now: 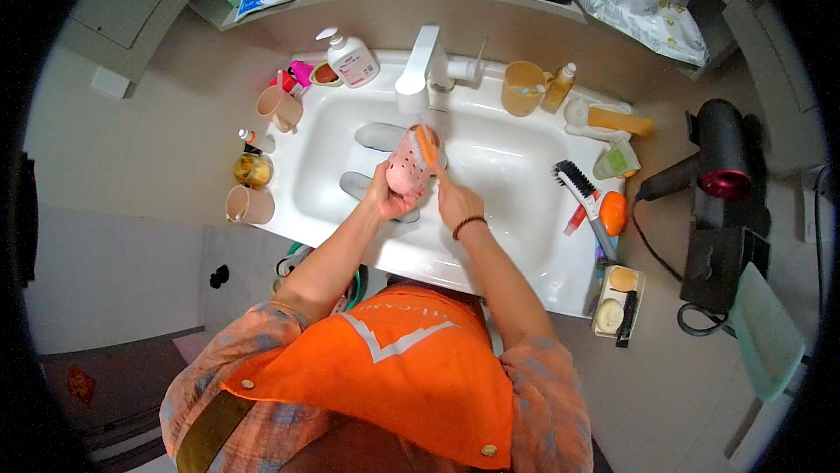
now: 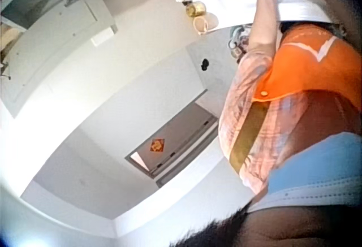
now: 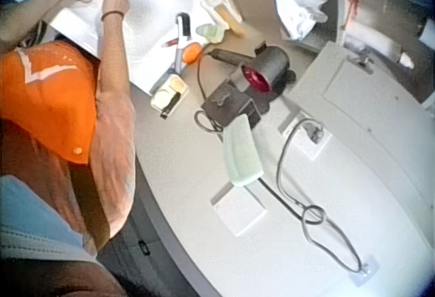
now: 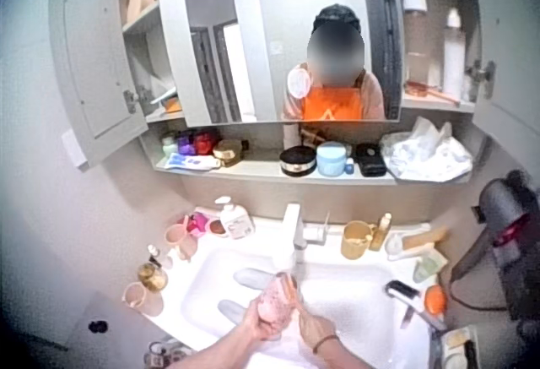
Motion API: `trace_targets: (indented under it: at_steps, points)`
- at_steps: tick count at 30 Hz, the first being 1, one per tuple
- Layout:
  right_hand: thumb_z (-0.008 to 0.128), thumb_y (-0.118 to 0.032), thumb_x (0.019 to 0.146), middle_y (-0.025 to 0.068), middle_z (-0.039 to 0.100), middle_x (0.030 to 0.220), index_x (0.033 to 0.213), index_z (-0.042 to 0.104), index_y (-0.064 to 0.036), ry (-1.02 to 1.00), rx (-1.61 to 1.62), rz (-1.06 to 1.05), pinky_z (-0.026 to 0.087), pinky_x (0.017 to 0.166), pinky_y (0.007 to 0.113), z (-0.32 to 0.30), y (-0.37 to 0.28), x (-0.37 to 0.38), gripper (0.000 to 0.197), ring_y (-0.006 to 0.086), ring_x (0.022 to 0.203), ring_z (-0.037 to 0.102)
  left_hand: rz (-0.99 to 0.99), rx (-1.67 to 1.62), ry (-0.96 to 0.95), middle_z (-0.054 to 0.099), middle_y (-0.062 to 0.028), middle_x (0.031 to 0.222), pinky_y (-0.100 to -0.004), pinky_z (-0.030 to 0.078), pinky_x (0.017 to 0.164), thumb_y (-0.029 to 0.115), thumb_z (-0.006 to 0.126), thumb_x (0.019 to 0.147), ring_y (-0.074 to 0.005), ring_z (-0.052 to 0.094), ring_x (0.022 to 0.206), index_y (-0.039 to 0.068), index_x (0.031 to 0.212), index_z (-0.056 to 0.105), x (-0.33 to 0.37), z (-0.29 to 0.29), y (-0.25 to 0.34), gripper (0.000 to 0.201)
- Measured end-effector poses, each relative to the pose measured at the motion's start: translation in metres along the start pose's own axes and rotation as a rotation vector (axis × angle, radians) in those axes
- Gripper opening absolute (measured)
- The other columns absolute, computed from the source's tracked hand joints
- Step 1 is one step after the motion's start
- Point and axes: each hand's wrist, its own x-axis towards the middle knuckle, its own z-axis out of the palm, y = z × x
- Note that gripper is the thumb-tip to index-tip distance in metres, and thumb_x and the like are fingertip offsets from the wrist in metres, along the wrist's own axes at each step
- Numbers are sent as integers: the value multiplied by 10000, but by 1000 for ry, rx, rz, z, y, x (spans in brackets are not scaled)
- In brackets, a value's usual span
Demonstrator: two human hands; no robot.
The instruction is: The person scrubs multiple pairs of colorful plastic slippers and a pair of grey sneakers in a bathroom sink using an orange brush and running water. They rinse each item thoroughly and place the cleaned footwear into a green basin on the floor. Finally, the person fills the basin with water from the tap.
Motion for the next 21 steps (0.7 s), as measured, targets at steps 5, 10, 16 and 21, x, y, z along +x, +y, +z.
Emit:
trace_targets:
  at_steps: [5,10,16,21]
  points:
    - [413,-190,946,242,636,984,1428,328,-293,99,200,51,485,771,476,-8,31,21,500,399,864,615,75,-182,44,505,-142,1185,-409,544,760,547,333,922,-320,555,960,74,1273,428,-16,24,2,596]
    - [397,-193,953,181,554,1264,1410,397,-151,4,617,209,418,944,354,-5,60,-7,459,314,1098,563,136,-408,66,352,-143,1314,-537,452,972,479,469,924,-344,470,1135,88,1356,269,-13,74,14,616]
    - [394,-196,965,140,524,1319,1413,387,-98,37,739,254,384,980,304,-14,61,-32,459,236,1164,525,277,-554,-20,332,-135,1289,-544,441,996,457,536,900,-346,403,1204,86,1350,255,28,93,15,647]
    - [423,-184,960,117,573,1260,1406,407,-112,-13,850,369,426,923,289,-33,53,-47,451,219,1089,568,178,-681,-83,322,-221,1328,-556,422,994,435,514,886,-417,392,1209,0,1365,244,48,64,26,701]
